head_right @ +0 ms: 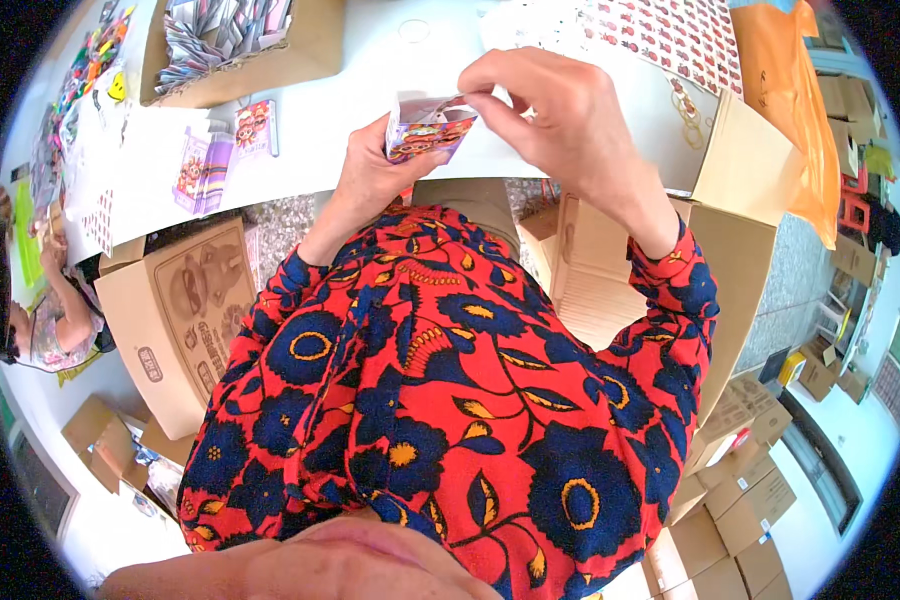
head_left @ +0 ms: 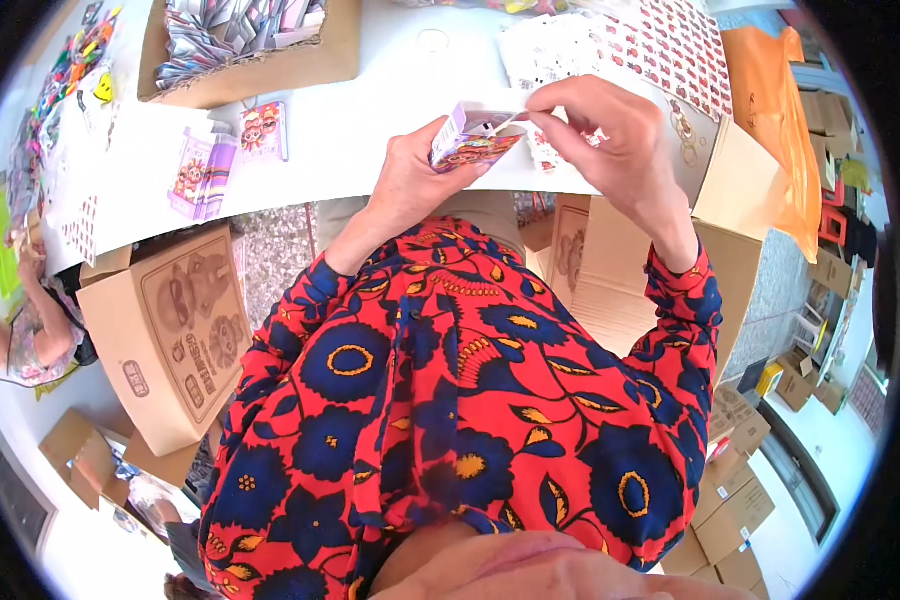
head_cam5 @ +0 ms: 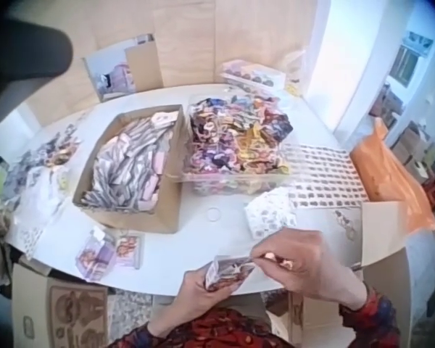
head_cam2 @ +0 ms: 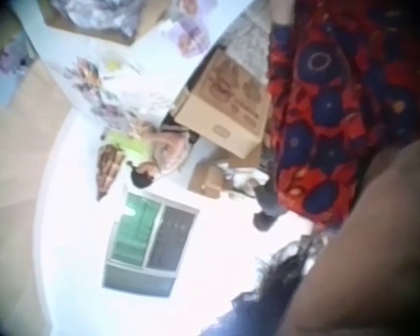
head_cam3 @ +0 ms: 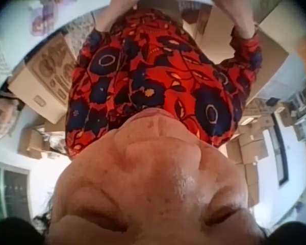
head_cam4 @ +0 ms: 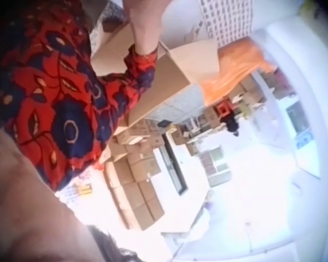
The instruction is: Sorting and packing small snack packets into cardboard boxes and plastic containers.
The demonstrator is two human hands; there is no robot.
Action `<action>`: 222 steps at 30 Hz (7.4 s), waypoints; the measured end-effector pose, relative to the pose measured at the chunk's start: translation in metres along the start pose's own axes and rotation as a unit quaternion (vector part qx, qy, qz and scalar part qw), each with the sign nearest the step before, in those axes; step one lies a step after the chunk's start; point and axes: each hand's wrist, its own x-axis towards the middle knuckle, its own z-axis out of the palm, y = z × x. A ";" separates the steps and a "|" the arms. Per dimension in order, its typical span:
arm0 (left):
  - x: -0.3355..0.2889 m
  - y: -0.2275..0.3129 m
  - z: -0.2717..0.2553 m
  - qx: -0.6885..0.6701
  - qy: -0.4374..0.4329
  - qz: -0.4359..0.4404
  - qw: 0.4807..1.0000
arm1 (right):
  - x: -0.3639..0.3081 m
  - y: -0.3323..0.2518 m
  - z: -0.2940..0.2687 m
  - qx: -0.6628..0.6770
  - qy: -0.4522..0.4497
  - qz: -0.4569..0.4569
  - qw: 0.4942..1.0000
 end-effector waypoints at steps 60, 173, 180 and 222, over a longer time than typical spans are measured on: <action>-0.018 0.037 -0.048 0.055 0.038 0.196 0.978 | 0.003 -0.009 0.073 0.277 0.054 0.000 0.959; -0.037 -0.068 -0.159 0.532 0.337 -0.051 0.775 | 0.063 0.037 0.216 0.218 0.061 0.067 0.972; -0.025 -0.067 -0.144 0.494 0.337 -0.093 0.796 | 0.059 0.058 0.227 0.402 0.029 0.153 0.902; -0.079 -0.012 -0.268 0.573 0.305 -0.033 0.760 | 0.042 0.021 0.267 0.209 0.034 0.093 0.973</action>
